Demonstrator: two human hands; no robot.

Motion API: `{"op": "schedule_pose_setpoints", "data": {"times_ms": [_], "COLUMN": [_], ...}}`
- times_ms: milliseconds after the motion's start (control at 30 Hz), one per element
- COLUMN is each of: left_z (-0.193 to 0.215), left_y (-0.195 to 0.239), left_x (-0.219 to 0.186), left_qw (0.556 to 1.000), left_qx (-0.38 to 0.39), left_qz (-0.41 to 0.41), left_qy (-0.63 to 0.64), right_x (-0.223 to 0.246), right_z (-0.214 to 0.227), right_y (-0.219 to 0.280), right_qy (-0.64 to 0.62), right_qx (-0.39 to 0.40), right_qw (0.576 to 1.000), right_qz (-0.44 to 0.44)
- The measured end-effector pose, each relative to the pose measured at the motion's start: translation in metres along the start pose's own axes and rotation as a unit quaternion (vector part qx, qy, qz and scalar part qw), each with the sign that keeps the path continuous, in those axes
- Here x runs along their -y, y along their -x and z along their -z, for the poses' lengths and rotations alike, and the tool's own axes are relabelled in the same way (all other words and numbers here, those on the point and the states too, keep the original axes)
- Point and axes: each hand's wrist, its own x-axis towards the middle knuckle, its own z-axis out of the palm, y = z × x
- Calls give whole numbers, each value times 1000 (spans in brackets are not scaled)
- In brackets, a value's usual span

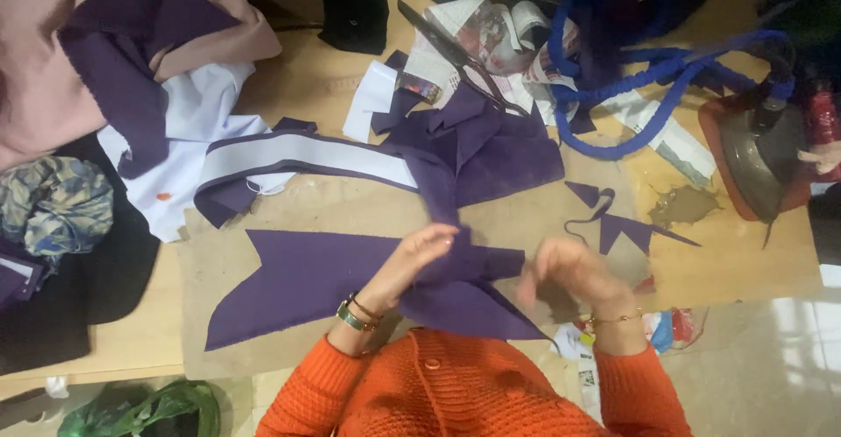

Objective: Cutting out fabric patterns from a larger piece of purple cloth using scissors and organizing the resulting pieces.

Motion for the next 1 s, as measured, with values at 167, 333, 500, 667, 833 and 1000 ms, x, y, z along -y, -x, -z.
{"op": "schedule_pose_setpoints", "data": {"times_ms": [167, 333, 500, 667, 833, 1000], "left_z": [-59, -60, -31, 4, -30, -23], "left_y": [34, 68, 54, -22, -63, -95], "left_x": [-62, -124, -135, -59, -24, 12], "left_qw": [974, 950, 847, 814, 679, 528], "left_qx": [175, 156, 66, -148, -242, -285], "left_qz": [-26, -51, -34, -97, -171, -221], "left_qy": [-140, -267, -527, -553, -672, -769], "right_x": [32, -22, -42, -41, 44, 58], "right_z": [-17, 20, 28, 57, 56, 77], "right_y": [-75, -117, -174, -169, -96, -4], "right_qy": [491, 472, 476, 332, 16, -6], "right_qx": [-285, -340, -400, -490, -588, -615], "right_qw": [816, 809, 782, 797, 789, 725], "right_qz": [-109, -88, -54, 122, 179, 310]}}
